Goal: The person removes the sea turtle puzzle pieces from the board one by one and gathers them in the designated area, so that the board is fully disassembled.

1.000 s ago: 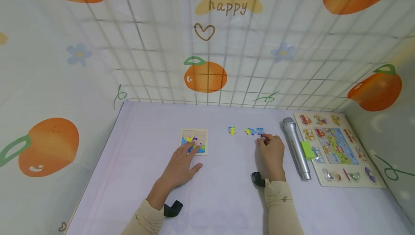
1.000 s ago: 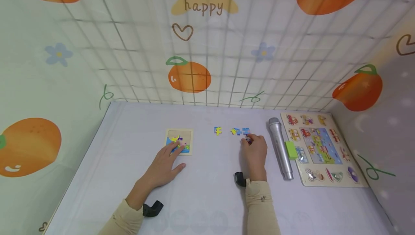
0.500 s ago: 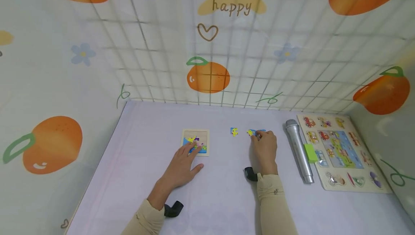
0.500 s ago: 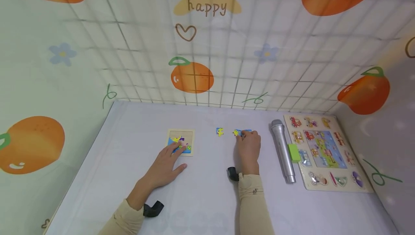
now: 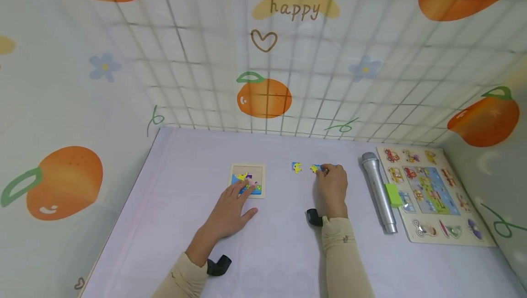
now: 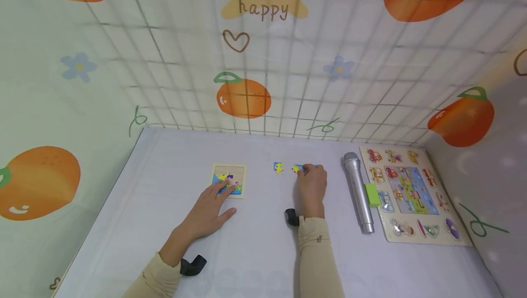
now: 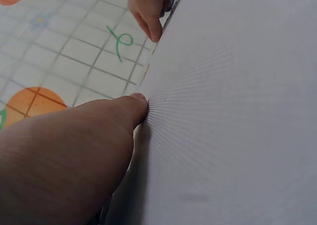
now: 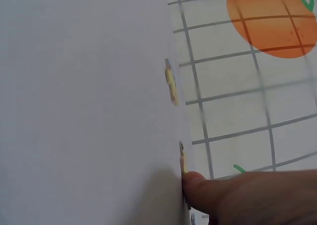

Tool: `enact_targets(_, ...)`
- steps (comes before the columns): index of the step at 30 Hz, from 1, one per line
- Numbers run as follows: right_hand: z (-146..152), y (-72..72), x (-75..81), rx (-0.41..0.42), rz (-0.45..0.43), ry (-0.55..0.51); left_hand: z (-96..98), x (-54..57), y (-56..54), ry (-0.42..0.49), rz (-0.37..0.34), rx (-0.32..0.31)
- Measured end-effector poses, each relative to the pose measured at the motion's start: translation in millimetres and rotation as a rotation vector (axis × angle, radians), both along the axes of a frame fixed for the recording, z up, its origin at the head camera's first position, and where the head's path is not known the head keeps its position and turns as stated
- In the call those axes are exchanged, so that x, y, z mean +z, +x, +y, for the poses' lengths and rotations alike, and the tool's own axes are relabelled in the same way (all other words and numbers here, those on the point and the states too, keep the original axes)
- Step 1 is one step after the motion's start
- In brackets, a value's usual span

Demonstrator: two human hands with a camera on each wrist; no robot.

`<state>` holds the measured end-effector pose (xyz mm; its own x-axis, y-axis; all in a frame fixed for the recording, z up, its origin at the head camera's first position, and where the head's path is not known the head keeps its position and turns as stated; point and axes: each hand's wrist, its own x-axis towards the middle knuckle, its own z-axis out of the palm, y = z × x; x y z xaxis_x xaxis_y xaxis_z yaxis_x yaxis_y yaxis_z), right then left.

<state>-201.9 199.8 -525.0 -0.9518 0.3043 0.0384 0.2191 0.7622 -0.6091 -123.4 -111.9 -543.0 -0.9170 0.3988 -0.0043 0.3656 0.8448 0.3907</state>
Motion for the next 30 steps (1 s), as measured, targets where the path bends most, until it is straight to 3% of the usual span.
enact_targets(18,-9.0,-4.8,-1.5,-0.011,0.024,0.042,-0.3,-1.6,0.3,-0.003,0.01,0.011)
enact_targets(25,-10.7,-0.5,3.4,-0.018,-0.013,0.011,0.3,-1.6,0.9,0.001,-0.006,0.008)
enact_targets(30,-19.6,2.8,10.3,0.032,0.003,-0.019,-0.2,0.0,0.6,0.0,0.004,0.012)
